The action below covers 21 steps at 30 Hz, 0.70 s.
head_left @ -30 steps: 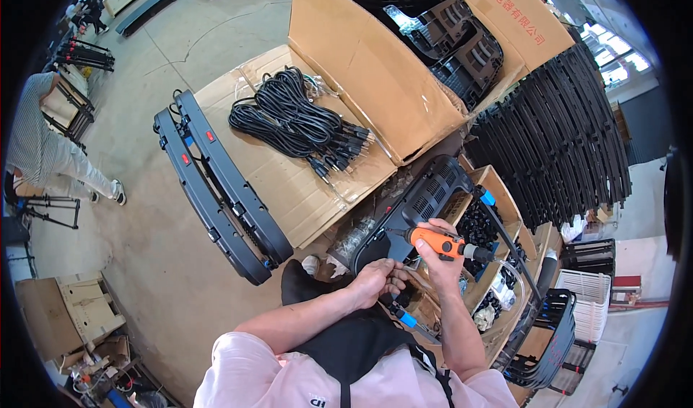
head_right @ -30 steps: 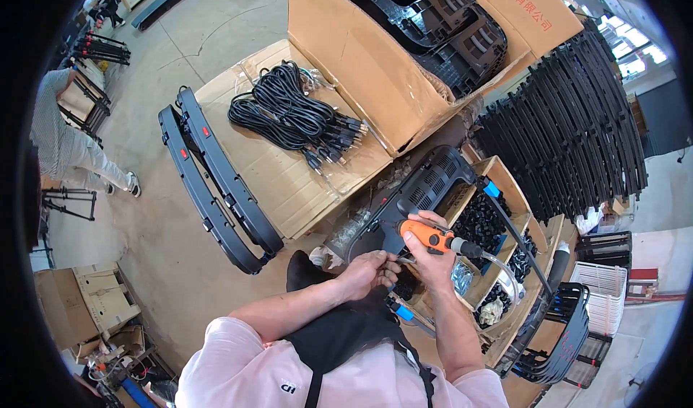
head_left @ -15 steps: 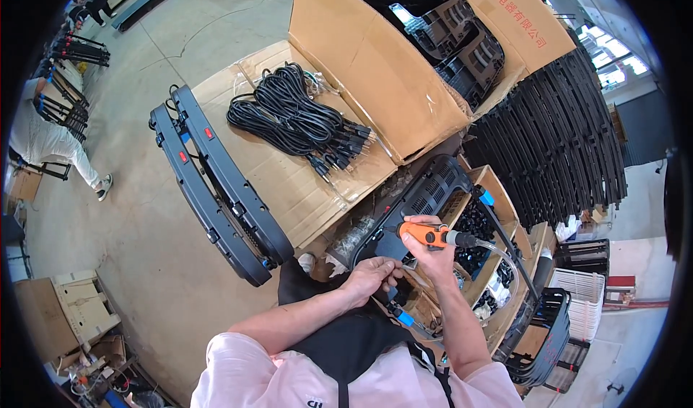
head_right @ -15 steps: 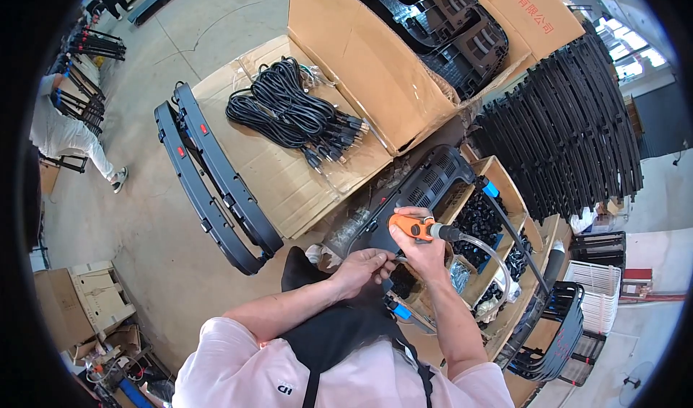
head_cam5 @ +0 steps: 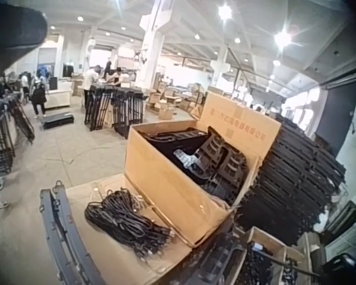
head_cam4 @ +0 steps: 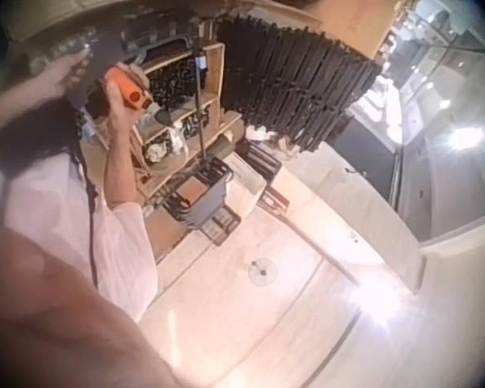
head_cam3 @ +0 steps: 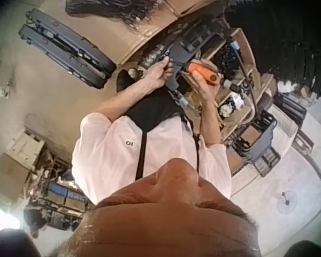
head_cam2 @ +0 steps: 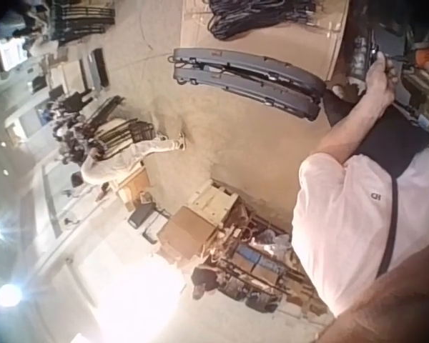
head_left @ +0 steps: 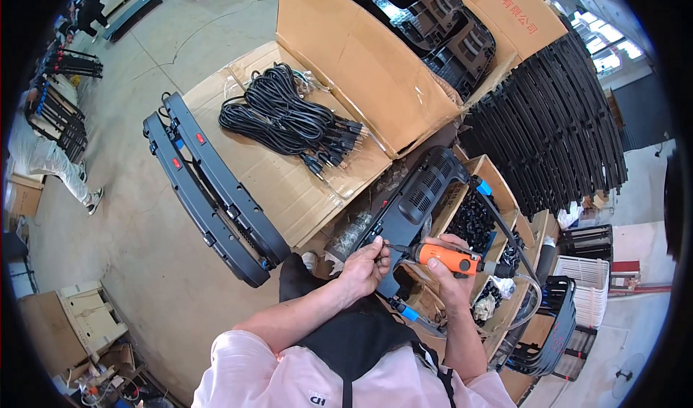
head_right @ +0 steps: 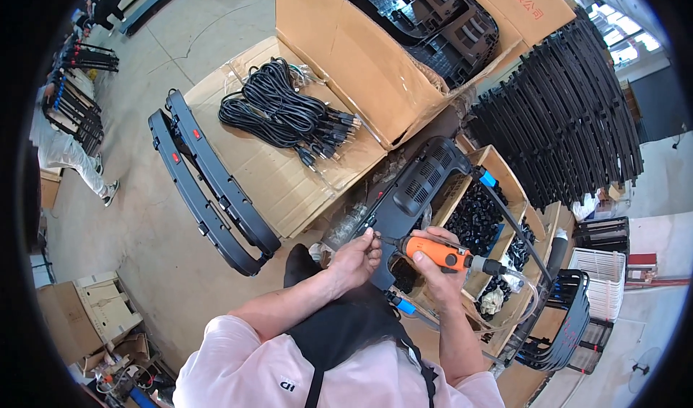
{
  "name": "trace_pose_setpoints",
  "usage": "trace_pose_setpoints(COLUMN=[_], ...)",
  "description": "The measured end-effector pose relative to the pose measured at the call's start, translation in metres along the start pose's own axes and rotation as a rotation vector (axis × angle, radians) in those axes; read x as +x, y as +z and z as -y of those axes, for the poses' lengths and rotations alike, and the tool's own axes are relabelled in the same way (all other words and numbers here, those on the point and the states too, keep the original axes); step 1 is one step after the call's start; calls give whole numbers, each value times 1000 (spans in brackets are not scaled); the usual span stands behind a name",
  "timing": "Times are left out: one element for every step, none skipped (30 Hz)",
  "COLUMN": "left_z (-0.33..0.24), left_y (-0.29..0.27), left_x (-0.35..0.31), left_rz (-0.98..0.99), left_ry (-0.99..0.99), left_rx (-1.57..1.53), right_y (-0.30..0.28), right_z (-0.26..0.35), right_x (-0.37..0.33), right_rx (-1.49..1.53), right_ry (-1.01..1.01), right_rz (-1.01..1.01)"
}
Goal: Assembling the housing and internal wiring of leaf blowers in a manufacturing setting.
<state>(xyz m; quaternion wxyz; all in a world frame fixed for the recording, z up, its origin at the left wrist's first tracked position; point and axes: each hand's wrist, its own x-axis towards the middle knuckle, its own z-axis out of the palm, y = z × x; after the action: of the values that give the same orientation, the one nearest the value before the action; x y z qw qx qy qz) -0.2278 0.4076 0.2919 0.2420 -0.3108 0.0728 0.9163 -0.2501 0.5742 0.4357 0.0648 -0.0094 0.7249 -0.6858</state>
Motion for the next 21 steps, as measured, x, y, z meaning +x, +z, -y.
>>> trace_pose_setpoints(left_z=[-1,-2,-3,-3,-4,-3,-2,-1,0,0,-1,-1,0,2,4,5,6,6,6,5,4], left_y=[0,0,0,-1,-3,-5,-6,-7,-8,-7,-6,-5,-7,-8,-10,-6,-3,-1,-2,-5,-6], left_x=[1,1,2,3,4,5,6,6,6,5,4,2,3,4,4,3,1,0,0,1,1], left_rz=[-2,-2,-3,-4,16,36,34,38,43,42,34,27,27,49,71,71,45,19,20,20,21], left_ry=[-3,1,5,2,10,18,18,16,13,14,0,-14,-13,-38,-63,-63,-35,-6,-6,8,22], left_rx=[4,15,26,28,49,69,70,75,79,79,77,75,73,-1,-75,-77,-97,-116,-120,-119,-119], right_y=[1,1,0,-1,-2,-3,-3,-4,-4,-4,-4,-3,-2,-1,1,4,6,9,11,13,15], right_z=[-1,-1,-3,-4,-5,-5,-6,-6,-5,-4,-4,-5,-6,-8,-10,-12,-15,-20,-25,-30,-32], right_x=[-1,-3,-3,-2,-2,-2,-3,-3,-3,-2,-2,-2,-2,-2,-2,-2,-3,-3,-3,-2,-2], right_rx=[-2,-3,0,4,7,8,4,-1,0,15,29,29,1,-27,-27,-41,-55,-56,-80,-104,-99], right_ry=[4,8,9,8,7,9,11,13,15,30,46,46,26,6,6,5,4,6,-12,-31,-32], right_rz=[-16,-32,-35,-37,-39,-42,-40,-37,-37,-26,-16,-15,0,16,18,29,40,42,41,40,46])
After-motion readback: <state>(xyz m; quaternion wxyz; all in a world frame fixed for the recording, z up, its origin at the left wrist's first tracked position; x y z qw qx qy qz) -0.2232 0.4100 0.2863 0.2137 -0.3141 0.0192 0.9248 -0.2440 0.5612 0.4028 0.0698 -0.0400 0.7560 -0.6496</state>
